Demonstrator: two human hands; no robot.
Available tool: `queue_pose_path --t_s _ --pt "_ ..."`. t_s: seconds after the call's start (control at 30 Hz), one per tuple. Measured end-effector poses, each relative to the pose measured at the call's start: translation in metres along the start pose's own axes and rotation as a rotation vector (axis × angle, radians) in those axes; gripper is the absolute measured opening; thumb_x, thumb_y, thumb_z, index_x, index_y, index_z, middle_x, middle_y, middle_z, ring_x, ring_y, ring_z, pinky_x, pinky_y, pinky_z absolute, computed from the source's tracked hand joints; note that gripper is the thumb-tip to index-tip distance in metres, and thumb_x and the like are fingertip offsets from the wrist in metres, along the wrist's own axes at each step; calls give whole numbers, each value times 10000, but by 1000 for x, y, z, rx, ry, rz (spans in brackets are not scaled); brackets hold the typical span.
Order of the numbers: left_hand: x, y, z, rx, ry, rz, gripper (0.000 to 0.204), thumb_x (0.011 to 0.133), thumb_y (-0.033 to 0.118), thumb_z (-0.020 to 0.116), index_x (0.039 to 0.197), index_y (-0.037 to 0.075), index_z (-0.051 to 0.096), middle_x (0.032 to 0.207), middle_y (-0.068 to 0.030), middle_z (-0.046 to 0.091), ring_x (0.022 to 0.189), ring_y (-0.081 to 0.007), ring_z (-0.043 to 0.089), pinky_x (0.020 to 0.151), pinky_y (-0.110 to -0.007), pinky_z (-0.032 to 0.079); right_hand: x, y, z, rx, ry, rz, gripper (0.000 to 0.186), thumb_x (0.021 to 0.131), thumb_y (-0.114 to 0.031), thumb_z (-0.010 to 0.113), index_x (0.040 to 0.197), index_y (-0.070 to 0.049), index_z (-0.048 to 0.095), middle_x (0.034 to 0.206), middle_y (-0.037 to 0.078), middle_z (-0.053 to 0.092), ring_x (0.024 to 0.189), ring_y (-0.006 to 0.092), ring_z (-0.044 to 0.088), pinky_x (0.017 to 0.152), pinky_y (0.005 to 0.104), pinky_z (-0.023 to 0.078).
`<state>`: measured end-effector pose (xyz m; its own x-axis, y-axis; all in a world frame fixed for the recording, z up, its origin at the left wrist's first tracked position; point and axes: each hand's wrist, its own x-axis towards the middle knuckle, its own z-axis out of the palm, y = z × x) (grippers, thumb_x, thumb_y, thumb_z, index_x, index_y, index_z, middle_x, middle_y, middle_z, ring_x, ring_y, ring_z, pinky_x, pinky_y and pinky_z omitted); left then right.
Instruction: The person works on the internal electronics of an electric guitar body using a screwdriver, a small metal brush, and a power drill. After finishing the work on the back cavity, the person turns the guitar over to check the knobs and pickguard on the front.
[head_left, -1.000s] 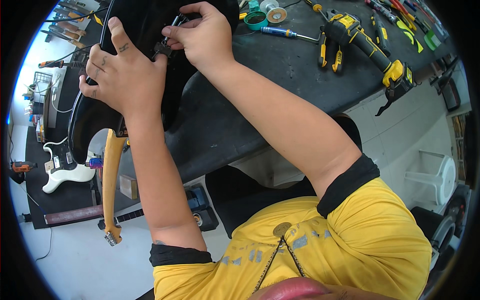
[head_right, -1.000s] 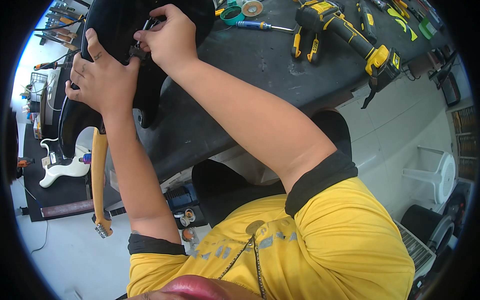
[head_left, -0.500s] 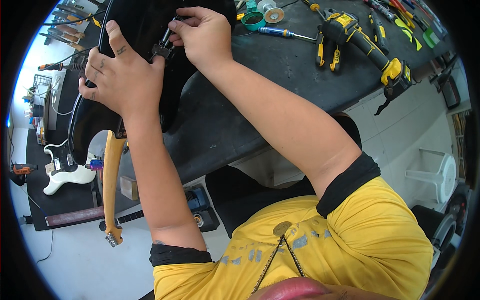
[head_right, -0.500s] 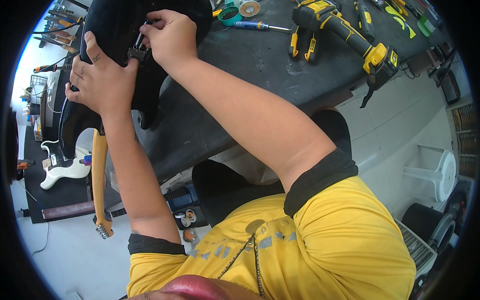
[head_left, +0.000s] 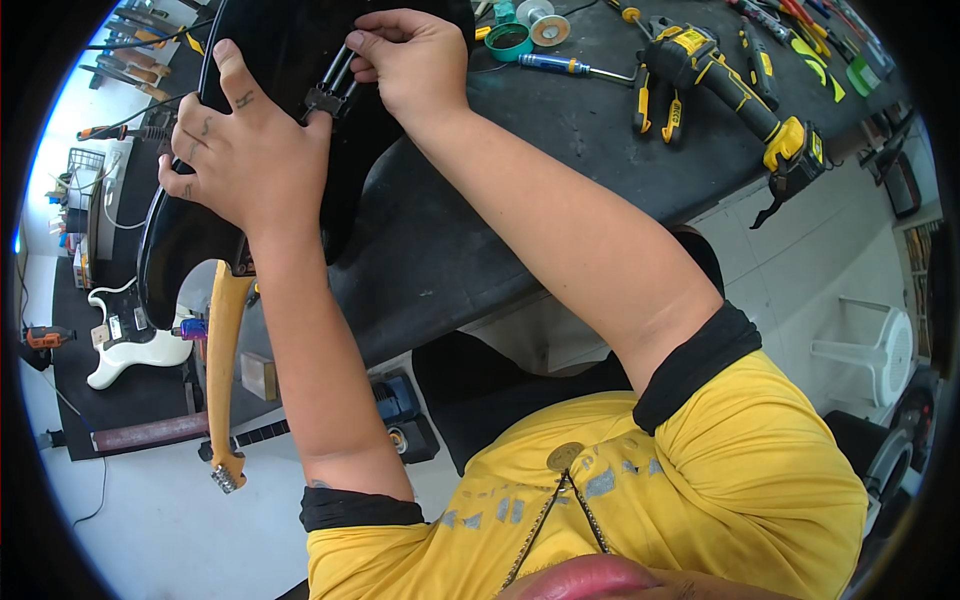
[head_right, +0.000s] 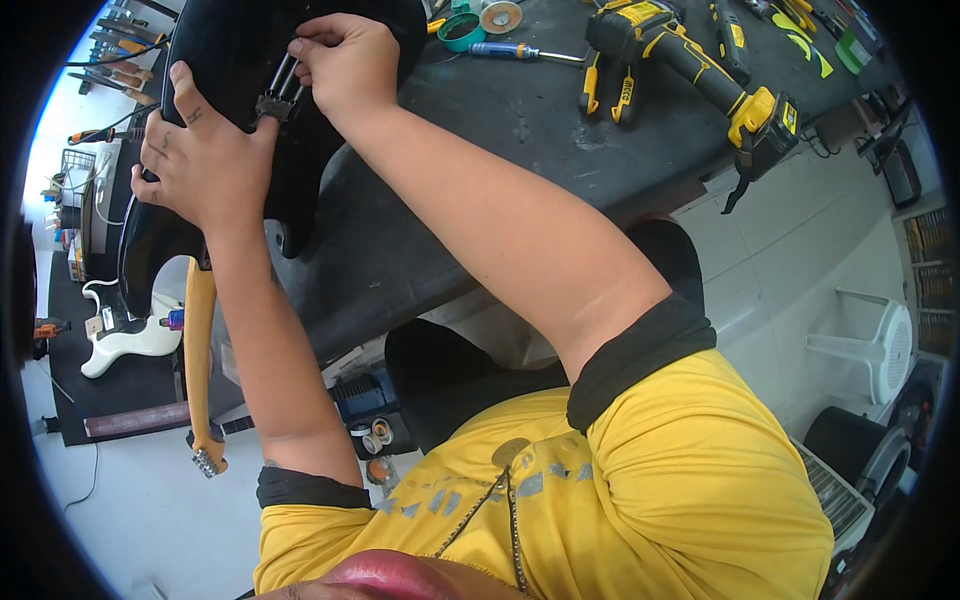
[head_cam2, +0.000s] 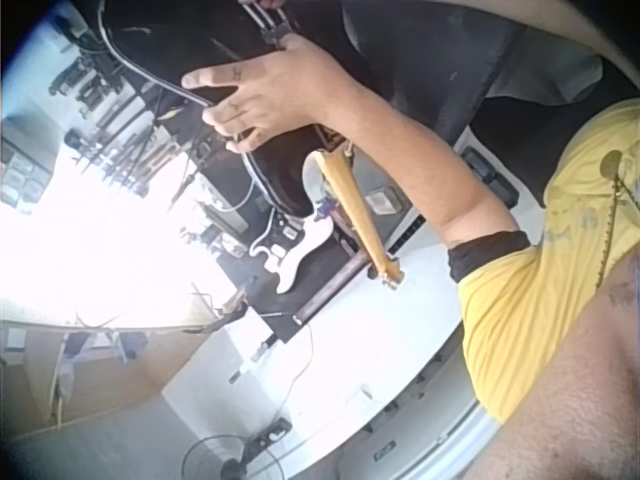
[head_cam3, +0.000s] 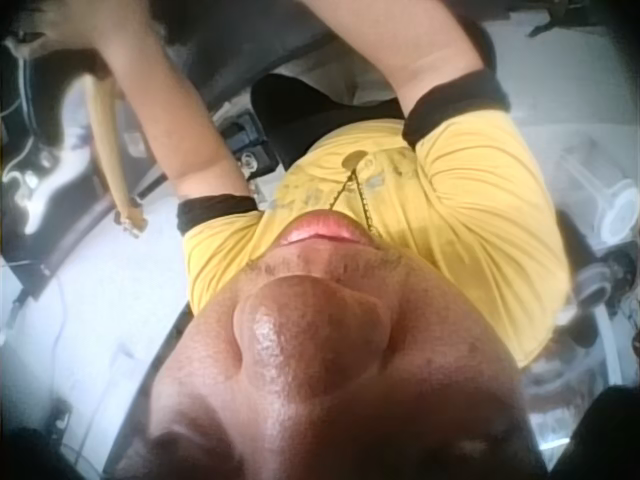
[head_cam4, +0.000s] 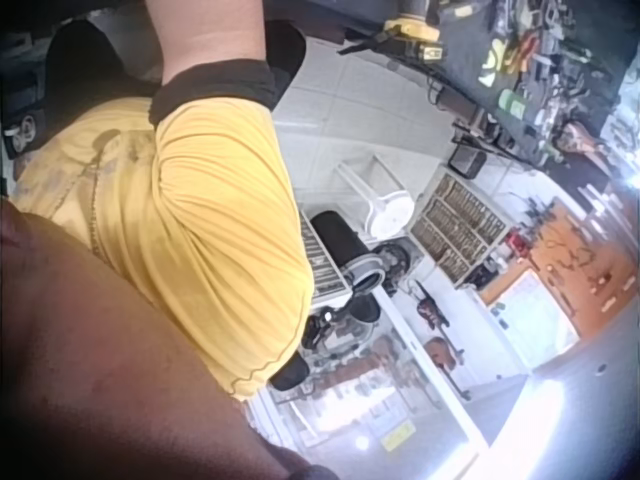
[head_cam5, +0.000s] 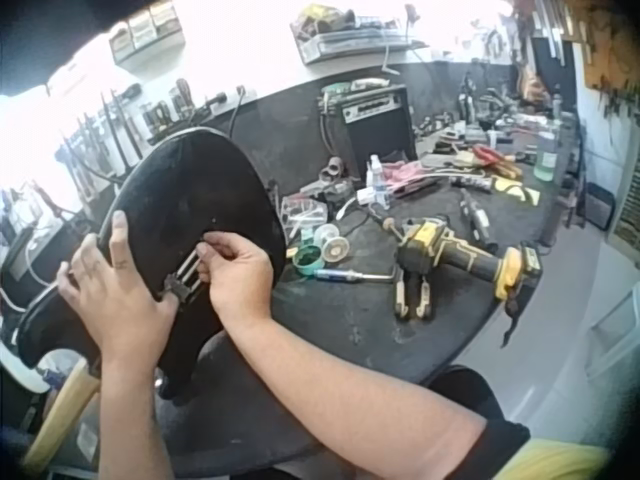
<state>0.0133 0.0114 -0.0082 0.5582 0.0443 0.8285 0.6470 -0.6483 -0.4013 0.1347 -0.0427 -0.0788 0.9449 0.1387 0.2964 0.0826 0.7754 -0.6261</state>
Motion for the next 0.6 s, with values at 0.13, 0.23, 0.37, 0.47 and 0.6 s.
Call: queue_pose_path --t_s 0.13,0.23,0.37,0.47,0.6 --pt "0 -1 1 -14 1 2 985 685 469 856 1503 277 342 1312 -285 528 1270 -433 525 1049 -641 302 1 -1 1 -46 7 0 147 869 11 772 1006 66 765 746 110 740 609 135 697 543 266 567" --pt "0 0 0 -5 -1 -2 984 685 469 857 1502 277 343 1303 -279 535 1272 -422 525 1051 -642 303 0 -3 0 -95 10 28 138 866 -2 782 990 57 773 728 104 737 602 127 688 543 263 558" --pt "0 1 0 -12 10 0 981 684 470 856 1500 278 347 1301 -274 538 1274 -405 527 1051 -644 304 2 -5 -2 -126 -1 16 128 867 -11 784 981 48 781 724 99 738 596 120 680 547 260 551" --pt "0 -1 -1 -4 8 0 982 681 469 857 1499 277 349 1304 -271 538 1273 -401 527 1045 -646 312 -1 -4 -2 -121 -3 -9 137 868 -24 787 990 37 785 727 96 740 594 116 674 551 257 547" --pt "0 -1 0 0 4 -3 986 678 463 859 1501 276 350 1299 -264 540 1273 -398 527 1042 -651 321 2 -4 -2 -110 -54 -15 144 884 -22 780 986 66 727 746 93 720 611 121 669 566 259 544"
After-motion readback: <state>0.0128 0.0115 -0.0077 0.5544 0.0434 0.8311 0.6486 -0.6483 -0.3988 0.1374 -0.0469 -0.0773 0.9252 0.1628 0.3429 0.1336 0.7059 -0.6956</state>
